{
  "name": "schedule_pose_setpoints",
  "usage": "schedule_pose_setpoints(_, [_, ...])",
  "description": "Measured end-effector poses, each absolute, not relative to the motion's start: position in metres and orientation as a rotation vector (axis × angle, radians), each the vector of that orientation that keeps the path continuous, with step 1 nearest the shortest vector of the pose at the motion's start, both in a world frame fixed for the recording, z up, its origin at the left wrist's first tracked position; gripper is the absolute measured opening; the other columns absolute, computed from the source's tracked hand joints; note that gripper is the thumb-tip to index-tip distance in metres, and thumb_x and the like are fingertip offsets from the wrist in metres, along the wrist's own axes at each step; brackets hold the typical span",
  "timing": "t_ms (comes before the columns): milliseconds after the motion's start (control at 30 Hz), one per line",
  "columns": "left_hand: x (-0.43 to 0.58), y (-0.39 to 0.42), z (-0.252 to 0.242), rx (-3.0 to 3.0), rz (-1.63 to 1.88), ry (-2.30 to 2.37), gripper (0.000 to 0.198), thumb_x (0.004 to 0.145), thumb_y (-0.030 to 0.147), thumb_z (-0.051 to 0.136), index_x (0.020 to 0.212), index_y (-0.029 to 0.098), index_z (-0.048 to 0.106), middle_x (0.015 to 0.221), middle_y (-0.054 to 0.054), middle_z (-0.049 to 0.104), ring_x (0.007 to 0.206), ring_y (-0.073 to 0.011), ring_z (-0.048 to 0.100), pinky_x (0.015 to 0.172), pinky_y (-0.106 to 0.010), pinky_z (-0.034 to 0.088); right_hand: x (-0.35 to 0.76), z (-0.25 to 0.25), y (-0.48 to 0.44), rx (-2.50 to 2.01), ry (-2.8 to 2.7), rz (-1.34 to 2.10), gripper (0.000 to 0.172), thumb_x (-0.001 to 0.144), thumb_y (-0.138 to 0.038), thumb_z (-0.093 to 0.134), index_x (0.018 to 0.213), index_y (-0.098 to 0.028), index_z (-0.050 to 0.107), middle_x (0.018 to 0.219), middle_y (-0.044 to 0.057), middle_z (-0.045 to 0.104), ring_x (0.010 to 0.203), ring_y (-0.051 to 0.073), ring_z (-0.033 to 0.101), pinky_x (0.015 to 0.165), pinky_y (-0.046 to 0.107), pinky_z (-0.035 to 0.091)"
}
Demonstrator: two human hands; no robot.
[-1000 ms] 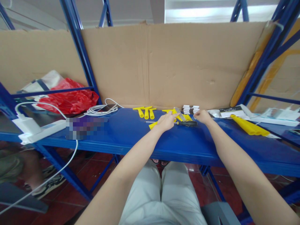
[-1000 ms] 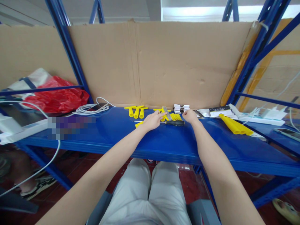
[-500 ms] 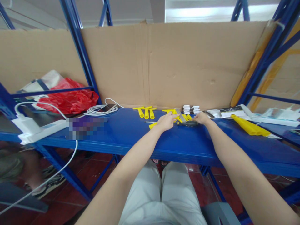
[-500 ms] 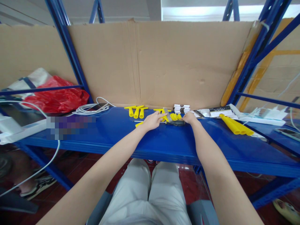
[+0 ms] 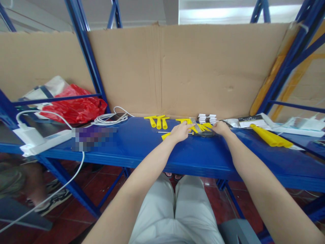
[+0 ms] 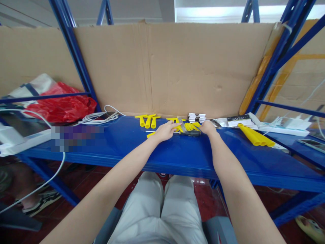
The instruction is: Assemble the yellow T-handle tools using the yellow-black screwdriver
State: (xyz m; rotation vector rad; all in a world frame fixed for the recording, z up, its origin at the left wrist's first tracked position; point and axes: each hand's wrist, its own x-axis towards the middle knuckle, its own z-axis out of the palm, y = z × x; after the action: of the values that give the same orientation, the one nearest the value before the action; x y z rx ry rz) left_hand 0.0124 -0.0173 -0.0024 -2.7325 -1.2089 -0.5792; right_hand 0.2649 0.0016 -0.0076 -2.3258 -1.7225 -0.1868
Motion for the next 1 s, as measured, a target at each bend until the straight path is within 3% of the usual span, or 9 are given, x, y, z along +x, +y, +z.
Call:
schedule_pose_setpoints(167, [0.013, -0.015, -0.004, -2.746, -0.600, -1.197, 0.046, 0.097, 0.025, 0.039, 0.142, 0.033, 0.048, 0.124, -0.007, 0.057, 0.110, -0.0222, 0.061, 0.094, -0.033, 0.048, 0.269, -0.001, -0.002, -2.072, -1.424, -0.170, 0.022, 0.081, -0.019, 0.052, 0.086, -0.011, 0.072, 0.089, 0.017, 0.071, 0.089, 0.027, 0.066, 0.074, 0.030, 0.048])
schedule_pose_setpoints(333, [0.013, -0.013, -0.005, -2.748, -0.619, -1.194, 0.047, 0.097, 0.025, 0.041, 0.143, 0.033, 0.046, 0.125, -0.007, 0.057, 0.112, -0.0220, 0.061, 0.095, -0.032, 0.048, 0.264, 0.010, -0.006, -1.780, -1.093, -0.122, 0.030, 0.086, -0.029, 0.047, 0.101, -0.010, 0.065, 0.097, 0.020, 0.068, 0.093, 0.028, 0.063, 0.081, 0.036, 0.048])
schedule_pose_setpoints(500, [0.013, -0.013, -0.005, -2.755, -0.625, -1.194, 0.046, 0.097, 0.025, 0.040, 0.142, 0.032, 0.047, 0.127, -0.007, 0.057, 0.112, -0.0217, 0.061, 0.096, -0.033, 0.047, 0.251, 0.014, -0.006, -1.566, -0.844, 0.396, 0.037, 0.091, -0.036, 0.041, 0.113, -0.012, 0.058, 0.079, 0.013, 0.066, 0.062, 0.022, 0.062, 0.059, 0.035, 0.050])
schedule_pose_setpoints(700, [0.013, -0.015, -0.005, -2.749, -0.611, -1.194, 0.047, 0.097, 0.024, 0.040, 0.143, 0.033, 0.047, 0.126, -0.007, 0.057, 0.111, -0.0221, 0.061, 0.096, -0.033, 0.048, 0.239, 0.020, -0.011, -1.422, -0.941, 0.811, 0.006, 0.084, -0.019, 0.050, 0.083, -0.017, 0.056, 0.061, 0.003, 0.060, 0.049, 0.013, 0.053, 0.053, 0.025, 0.047])
schedule_pose_setpoints(833, [0.013, -0.015, -0.004, -2.746, -0.606, -1.193, 0.047, 0.097, 0.024, 0.040, 0.143, 0.032, 0.046, 0.126, -0.007, 0.058, 0.112, -0.0219, 0.061, 0.095, -0.033, 0.048, 0.228, 0.030, -0.023, -1.299, -1.090, 1.035, 0.012, 0.085, -0.012, 0.051, 0.074, -0.017, 0.055, 0.063, 0.004, 0.062, 0.055, 0.012, 0.056, 0.057, 0.022, 0.048])
schedule_pose_setpoints(1000, [0.014, -0.012, -0.006, -2.753, -0.642, -1.193, 0.048, 0.097, 0.024, 0.041, 0.144, 0.031, 0.045, 0.129, -0.007, 0.058, 0.117, -0.0223, 0.059, 0.098, -0.033, 0.047, 0.216, 0.035, -0.029, -1.266, -1.125, 1.022, 0.012, 0.086, -0.016, 0.057, 0.074, -0.016, 0.059, 0.068, 0.006, 0.066, 0.063, 0.014, 0.062, 0.062, 0.023, 0.052])
